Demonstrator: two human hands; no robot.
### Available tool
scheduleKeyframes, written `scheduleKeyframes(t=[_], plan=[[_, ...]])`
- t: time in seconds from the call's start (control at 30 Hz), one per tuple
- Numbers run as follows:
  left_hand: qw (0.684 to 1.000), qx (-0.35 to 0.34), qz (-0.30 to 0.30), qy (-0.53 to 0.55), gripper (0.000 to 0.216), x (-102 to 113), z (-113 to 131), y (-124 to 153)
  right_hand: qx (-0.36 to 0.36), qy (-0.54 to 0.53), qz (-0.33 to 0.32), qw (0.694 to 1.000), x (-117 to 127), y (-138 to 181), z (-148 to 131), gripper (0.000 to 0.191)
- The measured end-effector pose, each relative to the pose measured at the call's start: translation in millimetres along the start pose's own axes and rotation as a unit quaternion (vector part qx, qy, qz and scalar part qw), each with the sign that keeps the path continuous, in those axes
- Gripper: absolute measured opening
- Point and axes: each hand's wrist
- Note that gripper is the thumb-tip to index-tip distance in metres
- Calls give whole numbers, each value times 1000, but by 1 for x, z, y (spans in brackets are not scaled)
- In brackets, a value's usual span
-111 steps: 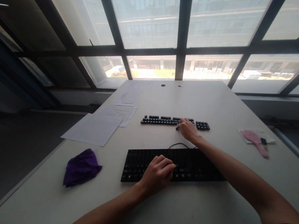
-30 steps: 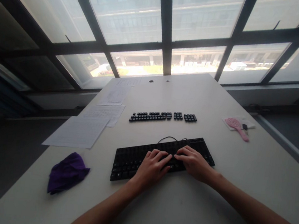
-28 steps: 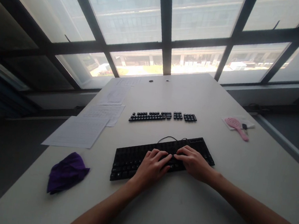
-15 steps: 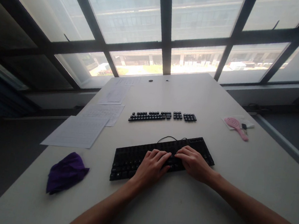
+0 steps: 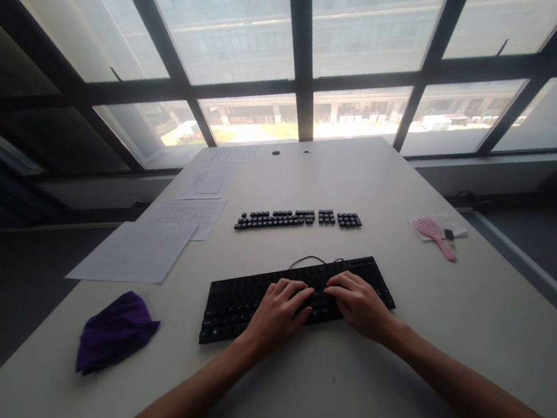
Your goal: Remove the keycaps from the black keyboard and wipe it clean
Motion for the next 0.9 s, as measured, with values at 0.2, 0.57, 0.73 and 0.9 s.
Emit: scheduleKeyframes(t=[0.2, 0.57, 0.73, 0.9], plan=[[997, -3, 57, 43, 25, 10, -12, -61, -143, 64, 72, 985, 17, -25, 70, 27], [998, 24, 36, -39, 17, -54, -60, -217, -147, 213, -32, 965, -16, -85, 160, 17], [999, 20, 26, -35, 14, -65, -69, -227, -117, 206, -39, 971, -21, -87, 165, 17], [1000, 2, 14, -1, 16, -66, -71, -225, -82, 172, -41, 981, -21, -84, 167, 18]])
Point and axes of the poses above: each hand's wrist, its own y-axis away from the middle knuckle, its own x-axis out of the back of the hand, z = x × y, and after that the axes turned 15 degrees about y, right-handed
